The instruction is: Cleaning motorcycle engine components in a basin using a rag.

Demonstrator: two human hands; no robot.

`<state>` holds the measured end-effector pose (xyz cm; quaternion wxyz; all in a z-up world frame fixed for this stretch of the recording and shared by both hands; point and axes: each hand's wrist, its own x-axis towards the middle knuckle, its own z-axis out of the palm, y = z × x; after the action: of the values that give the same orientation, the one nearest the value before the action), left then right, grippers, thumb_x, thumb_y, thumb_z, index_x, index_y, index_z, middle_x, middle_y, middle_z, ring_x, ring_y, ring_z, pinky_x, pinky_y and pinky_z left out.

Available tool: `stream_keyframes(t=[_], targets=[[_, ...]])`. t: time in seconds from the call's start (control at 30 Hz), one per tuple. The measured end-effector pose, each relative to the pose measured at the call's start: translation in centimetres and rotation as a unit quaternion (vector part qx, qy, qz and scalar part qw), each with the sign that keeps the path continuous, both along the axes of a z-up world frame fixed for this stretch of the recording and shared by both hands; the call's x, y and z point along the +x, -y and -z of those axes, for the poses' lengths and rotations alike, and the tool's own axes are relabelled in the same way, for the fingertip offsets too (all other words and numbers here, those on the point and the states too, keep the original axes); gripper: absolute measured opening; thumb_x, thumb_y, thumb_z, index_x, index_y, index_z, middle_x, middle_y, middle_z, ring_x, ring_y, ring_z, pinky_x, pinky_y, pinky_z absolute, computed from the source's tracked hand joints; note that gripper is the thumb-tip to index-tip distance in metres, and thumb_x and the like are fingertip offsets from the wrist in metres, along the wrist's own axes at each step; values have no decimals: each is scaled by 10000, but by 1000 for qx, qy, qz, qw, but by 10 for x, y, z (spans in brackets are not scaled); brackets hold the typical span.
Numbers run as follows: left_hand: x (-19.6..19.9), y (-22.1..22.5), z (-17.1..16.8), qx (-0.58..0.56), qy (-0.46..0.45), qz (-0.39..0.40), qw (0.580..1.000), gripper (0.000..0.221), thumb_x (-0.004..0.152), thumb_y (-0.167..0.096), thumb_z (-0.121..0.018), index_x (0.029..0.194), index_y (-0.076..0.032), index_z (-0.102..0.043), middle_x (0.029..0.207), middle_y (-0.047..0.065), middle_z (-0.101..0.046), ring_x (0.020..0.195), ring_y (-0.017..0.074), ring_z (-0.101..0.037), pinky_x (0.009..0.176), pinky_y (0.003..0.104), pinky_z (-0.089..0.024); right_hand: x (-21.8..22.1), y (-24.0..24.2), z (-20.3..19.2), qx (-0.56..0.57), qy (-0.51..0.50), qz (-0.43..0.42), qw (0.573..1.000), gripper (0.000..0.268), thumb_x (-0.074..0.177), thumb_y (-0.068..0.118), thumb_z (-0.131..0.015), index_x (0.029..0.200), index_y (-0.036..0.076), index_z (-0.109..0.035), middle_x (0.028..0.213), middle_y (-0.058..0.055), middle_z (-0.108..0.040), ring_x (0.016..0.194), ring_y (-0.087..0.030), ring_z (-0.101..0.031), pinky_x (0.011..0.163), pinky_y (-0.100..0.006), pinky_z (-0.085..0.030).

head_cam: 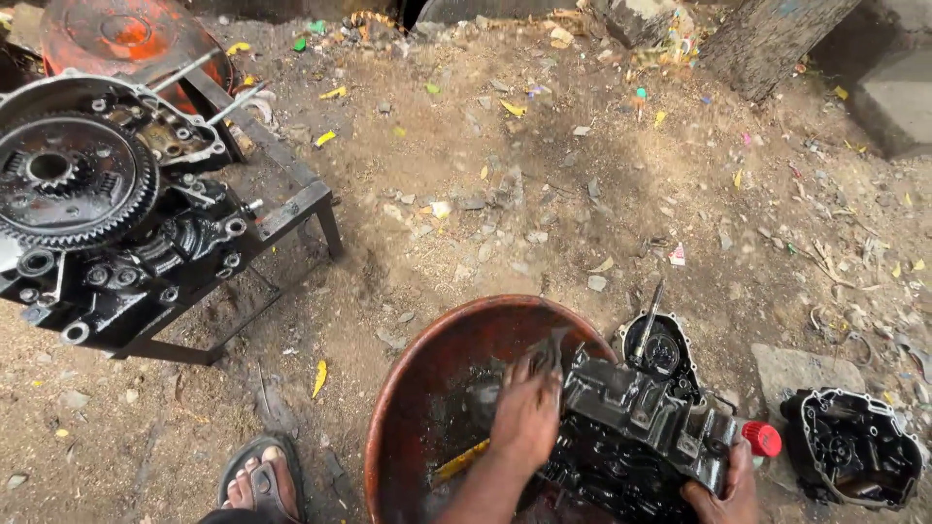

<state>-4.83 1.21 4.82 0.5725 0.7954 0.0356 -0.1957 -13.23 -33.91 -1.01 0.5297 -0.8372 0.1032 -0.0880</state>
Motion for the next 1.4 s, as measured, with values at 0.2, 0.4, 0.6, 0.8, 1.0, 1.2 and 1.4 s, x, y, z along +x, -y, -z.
stream_keyframes(t=[0.2,0.4,0.6,0.8,1.0,1.2,1.4], targets=[[-24,-2,32,49,151,33,987,510,1049,-432,-341,1423,-164,-561,1576,144,-430,1498,334,-353,1258,483,-213,-23,-41,-17,-49,15,10,999,1001,525,-116,-629,1482,32,-375,1254,-124,-597,1164,-228,-613,1049,-371,-446],[40,-8,-9,29,9,50,998,565,1049,-462,-318,1499,-140,-436,1561,147,-429,1451,331,-382,1226,400,-258,-1,-69,-42,-3,11,40,999,946,580,-119,-623,1482,25,-378,1211,-97,-614,1125,-200,-616,1014,-335,-447],[4,-2,13,83,127,21,988,513,1051,-324,-346,1412,2,-509,1504,233,-491,1427,374,-430,1221,435,-281,4,-67,-38,-103,22,36,994,712,739,-43,-620,1433,38,-485,1155,-127,-645,1053,-220,-634,964,-340,-469],[-56,-43,47,71,222,-50,971,522,961,-202,-483,1416,55,-493,1487,293,-485,1424,452,-405,1203,488,-289,-3,-83,-38,-253,104,-66,960,578,786,120,-693,1338,73,-526,1170,-194,-679,1135,-308,-650,1042,-390,-446],[-64,-82,28,35,212,31,976,783,784,-74,-602,1508,64,-338,1551,334,-381,1454,491,-308,1173,493,-269,-7,-120,-72,-177,36,-75,981,605,767,108,-704,1337,68,-506,1114,-177,-719,1068,-303,-727,959,-390,-513],[-58,-81,3,131,142,47,980,619,841,-24,-643,1430,-37,-452,1443,253,-522,1289,419,-538,1116,437,-444,-10,-132,-98,-157,2,-83,984,707,701,66,-747,1350,57,-466,1158,-159,-700,1110,-298,-701,974,-388,-501],[-56,-57,10,158,151,-23,976,531,849,-92,-736,1344,-55,-550,1288,219,-640,1110,373,-691,997,417,-561,-9,-97,-69,-181,-18,-33,983,785,677,37,-765,1387,35,-430,1228,-189,-649,1182,-322,-632,1035,-400,-457]])
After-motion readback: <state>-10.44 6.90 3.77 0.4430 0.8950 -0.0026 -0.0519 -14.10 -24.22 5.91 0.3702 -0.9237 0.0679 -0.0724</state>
